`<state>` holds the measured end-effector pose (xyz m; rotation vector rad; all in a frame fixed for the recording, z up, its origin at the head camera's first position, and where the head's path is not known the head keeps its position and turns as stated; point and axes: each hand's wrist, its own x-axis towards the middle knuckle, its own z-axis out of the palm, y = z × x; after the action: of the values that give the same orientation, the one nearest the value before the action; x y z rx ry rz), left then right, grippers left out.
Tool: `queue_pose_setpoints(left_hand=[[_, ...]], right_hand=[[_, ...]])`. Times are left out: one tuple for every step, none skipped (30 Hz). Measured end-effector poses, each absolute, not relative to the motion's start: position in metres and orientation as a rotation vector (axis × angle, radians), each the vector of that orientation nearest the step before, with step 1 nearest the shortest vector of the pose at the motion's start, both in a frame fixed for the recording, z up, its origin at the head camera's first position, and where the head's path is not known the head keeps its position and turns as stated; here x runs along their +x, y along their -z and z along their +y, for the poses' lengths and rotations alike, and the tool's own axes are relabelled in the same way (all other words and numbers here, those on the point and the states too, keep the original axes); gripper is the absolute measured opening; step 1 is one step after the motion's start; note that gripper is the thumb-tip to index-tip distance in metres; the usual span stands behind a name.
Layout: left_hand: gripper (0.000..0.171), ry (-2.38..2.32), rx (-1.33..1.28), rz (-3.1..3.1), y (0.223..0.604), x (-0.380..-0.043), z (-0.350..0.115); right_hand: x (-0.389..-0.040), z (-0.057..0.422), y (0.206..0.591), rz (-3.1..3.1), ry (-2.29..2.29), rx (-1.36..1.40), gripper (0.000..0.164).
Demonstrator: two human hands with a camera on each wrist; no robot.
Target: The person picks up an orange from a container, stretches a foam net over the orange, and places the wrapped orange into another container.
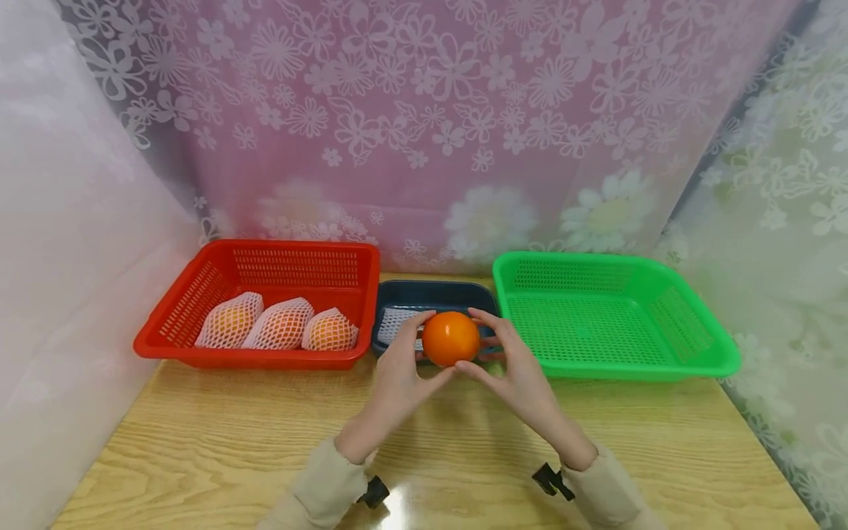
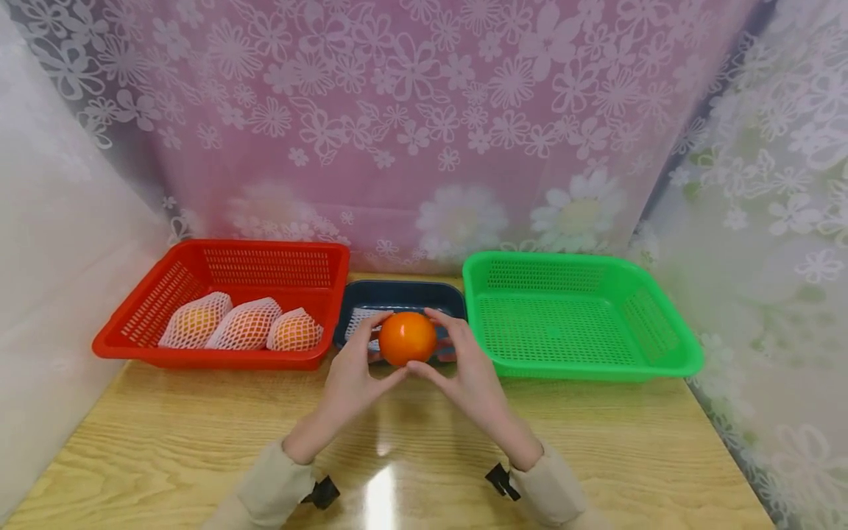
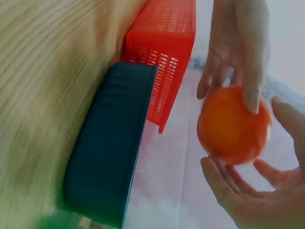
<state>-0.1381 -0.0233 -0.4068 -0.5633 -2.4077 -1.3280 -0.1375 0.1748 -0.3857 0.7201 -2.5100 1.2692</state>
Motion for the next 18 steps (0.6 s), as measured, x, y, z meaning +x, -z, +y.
queue_pose_setpoints(left_hand=[[0.086, 1.387, -0.558, -2.421, 0.407, -0.138, -0.026], [0.087, 1.442, -0.559, -2.431, 0.407, -0.138, -0.029], [0.087, 1.472, -0.560, -2.450, 0.408, -0.138, -0.031], [0.087, 1.489, -0.568, -2.474, 0.410, -0.138, -0.034], [0.086, 1.514, -0.584, -2.495, 0.412, -0.137, -0.036], [0.085, 1.524, -0.605, -2.515, 0.414, -0.136, -0.038], [0.084, 1.532, -0.629, -2.539, 0.416, -0.135, -0.040], [0.082, 1.537, -0.656, -2.559, 0.419, -0.135, -0.042], [0.080, 1.547, -0.681, -2.576, 0.421, -0.134, -0.043], [0.078, 1.561, -0.701, -2.594, 0.424, -0.133, -0.045], [0.078, 1.577, -0.717, -2.610, 0.426, -0.132, -0.046], [0.077, 1.577, -0.730, -2.628, 0.428, -0.132, -0.046], [0.077, 1.577, -0.744, -2.644, 0.431, -0.132, -0.047], [0.076, 1.561, -0.749, -2.669, 0.433, -0.132, -0.048], [0.076, 1.548, -0.751, -2.692, 0.435, -0.132, -0.049], [0.076, 1.528, -0.754, -2.720, 0.436, -0.132, -0.050], [0.075, 1.505, -0.754, -2.745, 0.438, -0.132, -0.051], [0.076, 1.485, -0.751, -2.773, 0.439, -0.132, -0.052]], right_hand=[[-0.138, 0.177, 0.386, -2.508, -1.313, 0.733, 0.076], [-0.139, 0.179, 0.387, -2.510, -1.350, 0.737, 0.076], [-0.140, 0.181, 0.389, -2.514, -1.381, 0.748, 0.075], [-0.141, 0.183, 0.391, -2.520, -1.408, 0.761, 0.074], [-0.141, 0.185, 0.394, -2.532, -1.426, 0.779, 0.073], [-0.142, 0.186, 0.397, -2.545, -1.439, 0.803, 0.072], [-0.142, 0.187, 0.400, -2.559, -1.450, 0.835, 0.071], [-0.142, 0.187, 0.404, -2.576, -1.460, 0.867, 0.069], [-0.142, 0.187, 0.407, -2.589, -1.469, 0.905, 0.067], [-0.141, 0.186, 0.410, -2.601, -1.475, 0.935, 0.067], [-0.141, 0.185, 0.413, -2.614, -1.472, 0.955, 0.066], [-0.141, 0.185, 0.416, -2.622, -1.472, 0.972, 0.065], [-0.141, 0.184, 0.418, -2.637, -1.471, 0.978, 0.064], [-0.141, 0.184, 0.421, -2.649, -1.465, 0.978, 0.063], [-0.140, 0.183, 0.423, -2.659, -1.455, 0.978, 0.063], [-0.140, 0.182, 0.425, -2.671, -1.453, 0.971, 0.062], [-0.140, 0.182, 0.427, -2.682, -1.447, 0.964, 0.061], [-0.140, 0.181, 0.429, -2.692, -1.445, 0.958, 0.061]])
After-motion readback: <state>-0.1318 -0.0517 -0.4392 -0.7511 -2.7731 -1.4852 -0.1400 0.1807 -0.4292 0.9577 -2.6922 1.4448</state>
